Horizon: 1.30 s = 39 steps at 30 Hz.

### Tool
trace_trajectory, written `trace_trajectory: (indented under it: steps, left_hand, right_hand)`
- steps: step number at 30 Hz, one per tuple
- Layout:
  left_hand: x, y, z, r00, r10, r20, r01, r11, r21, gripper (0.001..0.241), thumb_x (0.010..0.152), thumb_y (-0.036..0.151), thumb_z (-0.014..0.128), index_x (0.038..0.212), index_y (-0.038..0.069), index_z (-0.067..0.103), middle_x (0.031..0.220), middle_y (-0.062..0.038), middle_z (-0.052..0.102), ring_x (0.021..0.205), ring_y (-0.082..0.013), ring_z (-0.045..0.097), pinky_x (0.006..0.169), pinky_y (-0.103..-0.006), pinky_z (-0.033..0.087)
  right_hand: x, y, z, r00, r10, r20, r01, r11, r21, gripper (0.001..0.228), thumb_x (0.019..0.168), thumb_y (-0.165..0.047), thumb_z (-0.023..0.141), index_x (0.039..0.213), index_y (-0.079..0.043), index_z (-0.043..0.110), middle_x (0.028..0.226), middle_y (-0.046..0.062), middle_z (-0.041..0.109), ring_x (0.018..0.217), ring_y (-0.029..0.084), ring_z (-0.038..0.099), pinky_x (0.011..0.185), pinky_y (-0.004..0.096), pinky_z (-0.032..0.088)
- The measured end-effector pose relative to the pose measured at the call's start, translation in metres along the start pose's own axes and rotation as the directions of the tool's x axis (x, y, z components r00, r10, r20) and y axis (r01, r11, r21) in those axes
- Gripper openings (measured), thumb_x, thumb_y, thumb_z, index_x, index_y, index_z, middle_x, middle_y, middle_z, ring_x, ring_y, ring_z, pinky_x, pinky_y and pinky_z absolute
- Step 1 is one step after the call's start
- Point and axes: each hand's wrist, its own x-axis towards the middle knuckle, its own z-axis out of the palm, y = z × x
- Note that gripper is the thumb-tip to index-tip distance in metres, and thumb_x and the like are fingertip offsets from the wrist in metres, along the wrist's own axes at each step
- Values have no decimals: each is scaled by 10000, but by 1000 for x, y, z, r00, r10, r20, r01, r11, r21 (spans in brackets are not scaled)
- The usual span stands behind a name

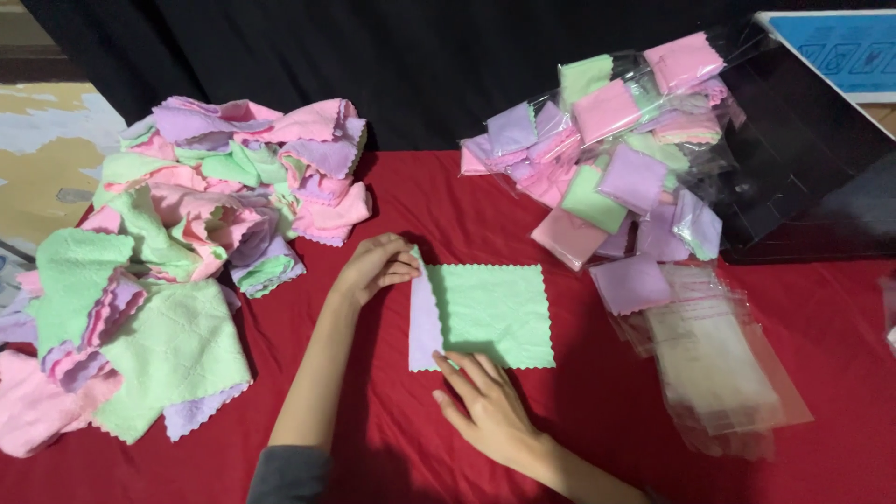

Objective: Folding small microfiber cloths and placing them into individual plastic bags

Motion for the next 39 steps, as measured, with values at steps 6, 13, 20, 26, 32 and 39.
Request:
trace_trajectory:
  steps: [6, 13, 20, 26, 32, 39]
  left_hand:
    - [-5, 3, 44, 1000, 7, 27, -9, 998, 59, 93, 976, 122, 652, 928, 43, 654, 897, -218, 781, 793, -260, 779, 703, -283, 642]
    - [8, -13, 69, 999, -4, 47, 0, 995, 102, 88, 971, 116, 641, 941, 35, 619, 911, -225, 772, 821, -276, 779, 756, -314, 649]
    - [23, -29, 75, 998, -7, 64, 2, 998, 68, 86, 954, 90, 660, 933, 14, 628, 886, -235, 767, 785, -284, 775, 707, -315, 649]
    - [24, -33, 83, 998, -18, 52, 13, 997, 78, 91, 952, 93, 668, 943, 19, 616, 891, -227, 767, 795, -295, 778, 709, -321, 650]
    - [28, -39, 86, 998, -4, 62, 0, 997, 74, 86, 966, 78, 655, 967, 17, 596, 905, -242, 764, 804, -308, 778, 723, -329, 657]
    - [-7, -59, 81, 690, 722, -40, -536, 547, 643, 79, 876, 90, 612, 915, 144, 656, 897, 57, 735, 782, -114, 679, 749, -271, 550]
  right_hand:
    - [-12, 18, -11, 994, 42, -96, -37, 998, 51, 399, 1024, -249, 566, 1369, -58, 629, 1232, 111, 673, 1083, 284, 589, 931, 427, 515]
    - [-20, 31, -14, 986, 76, -149, -61, 993, 103, 338, 1026, -242, 563, 1301, -81, 674, 1147, 84, 694, 1066, 273, 608, 908, 418, 529]
    - [-16, 38, -20, 970, 138, -201, -106, 981, 162, 237, 999, -209, 597, 1146, -85, 736, 1039, 16, 752, 987, 204, 643, 849, 346, 557]
    - [-16, 44, -21, 968, 151, -199, -121, 980, 157, 209, 998, -212, 594, 1092, -112, 751, 988, -22, 757, 940, 174, 641, 787, 316, 560]
    - [-17, 46, -20, 970, 167, -174, -140, 978, 157, 219, 997, -227, 588, 1075, -122, 764, 979, -29, 761, 948, 170, 630, 776, 320, 562]
    - [-18, 47, -20, 971, 197, -136, -176, 972, 153, 227, 993, -250, 582, 1088, -143, 758, 993, -46, 753, 968, 179, 612, 778, 344, 557]
